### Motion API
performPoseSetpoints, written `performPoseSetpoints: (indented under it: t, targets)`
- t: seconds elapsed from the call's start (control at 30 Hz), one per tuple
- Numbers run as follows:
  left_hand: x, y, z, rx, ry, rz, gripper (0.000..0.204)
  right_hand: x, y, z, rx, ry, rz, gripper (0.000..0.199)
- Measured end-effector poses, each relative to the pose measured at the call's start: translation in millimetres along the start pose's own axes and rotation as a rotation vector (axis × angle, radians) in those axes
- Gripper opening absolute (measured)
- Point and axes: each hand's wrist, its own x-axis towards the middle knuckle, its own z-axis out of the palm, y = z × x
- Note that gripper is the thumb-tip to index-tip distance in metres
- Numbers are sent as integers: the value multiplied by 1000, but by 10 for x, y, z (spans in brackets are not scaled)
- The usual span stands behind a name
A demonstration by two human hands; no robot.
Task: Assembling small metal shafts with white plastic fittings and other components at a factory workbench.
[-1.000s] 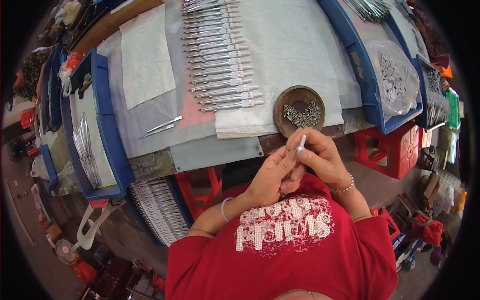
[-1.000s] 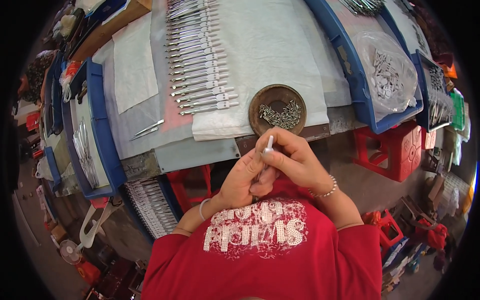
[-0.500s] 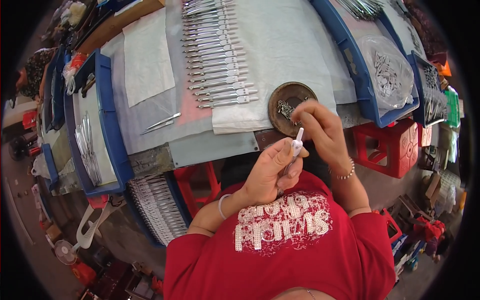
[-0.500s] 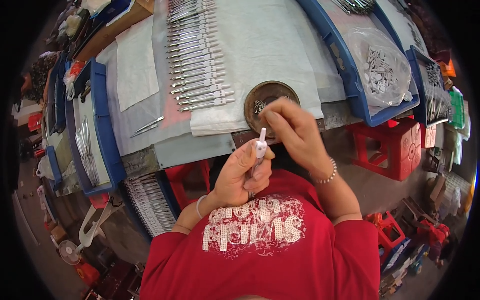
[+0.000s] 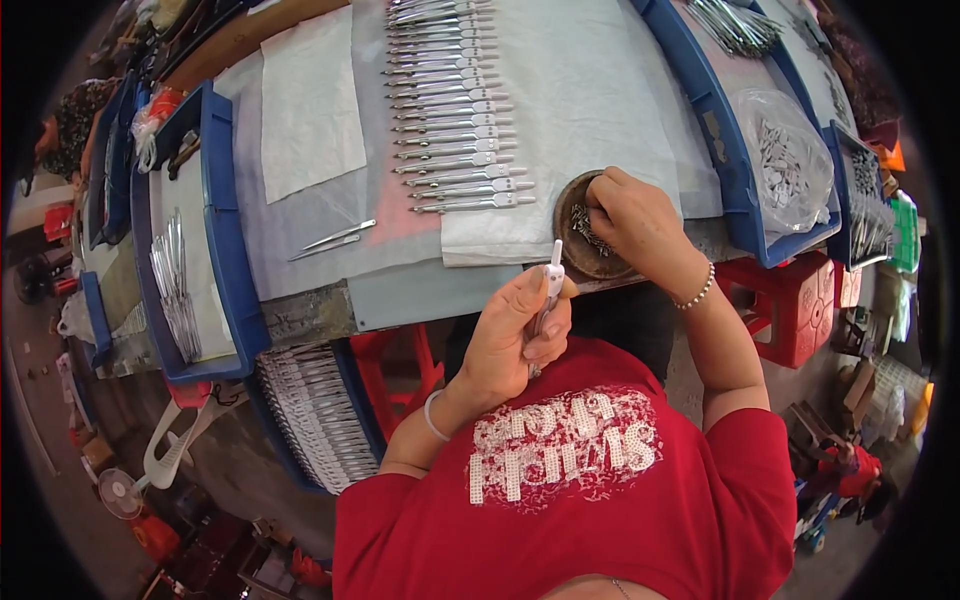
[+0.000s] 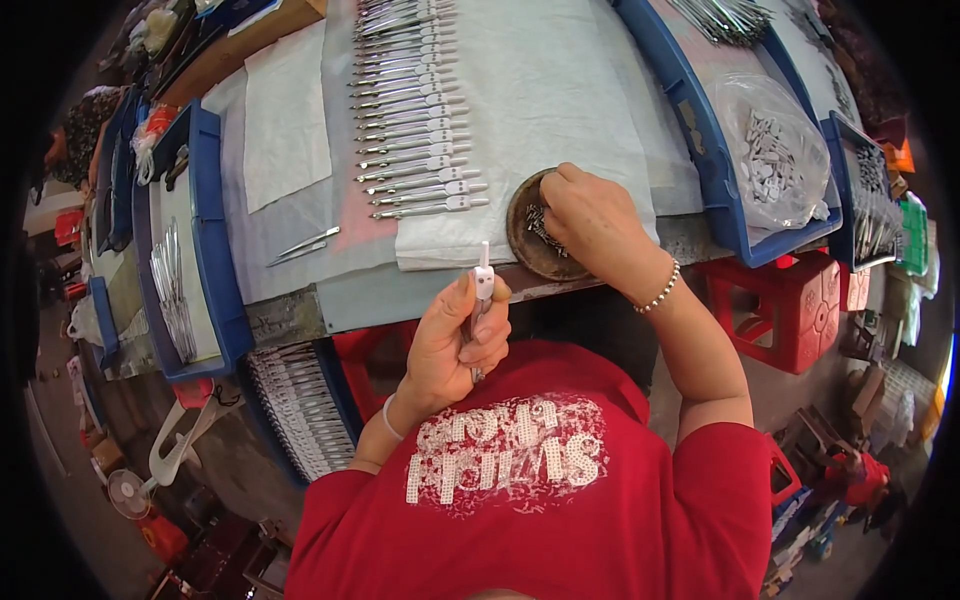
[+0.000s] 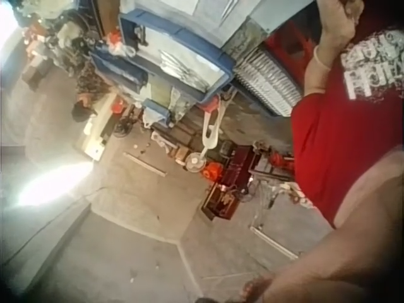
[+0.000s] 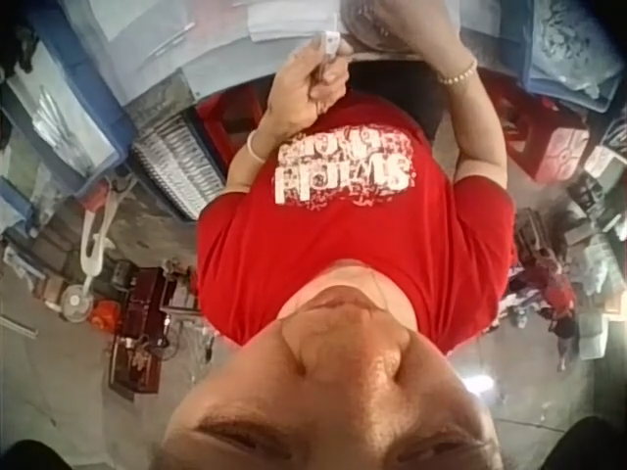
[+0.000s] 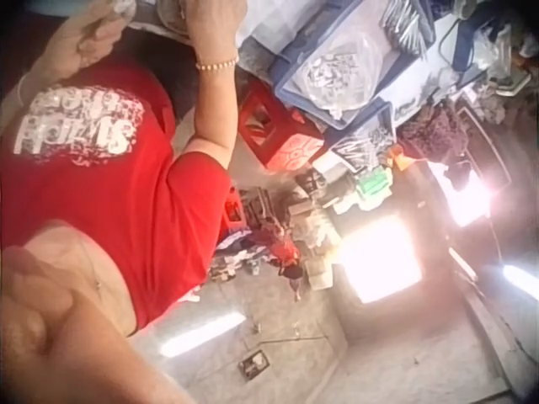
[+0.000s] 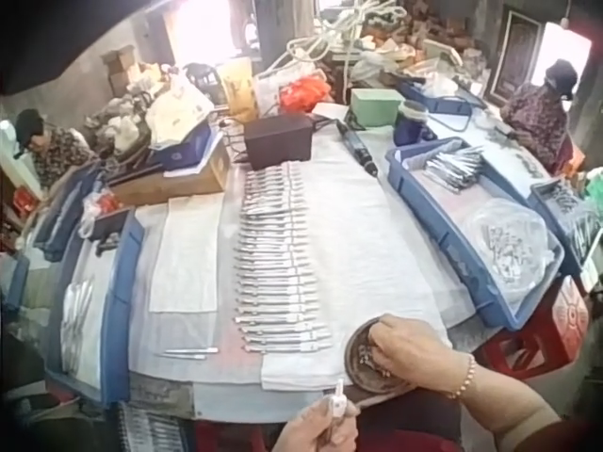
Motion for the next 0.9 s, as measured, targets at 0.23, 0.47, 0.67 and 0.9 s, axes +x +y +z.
performPoseSetpoints:
  t: [0.23, 0.47, 0.67, 0.9]
  targets:
    - [29, -16, -30, -28, -10, -6, 33, -19, -44, -20, 64, 22, 1, 7]
    - [49, -31, -37, -24, -21, -9, 34, 14, -55, 13, 93, 24, 31, 7]
    - [62, -62, -23, -16, -34, -31, 34, 31, -50, 25, 120, 9, 106, 8]
    - [59, -49, -38, -18, -20, -17, 34, -41, -53, -116, 435, 106, 159, 6]
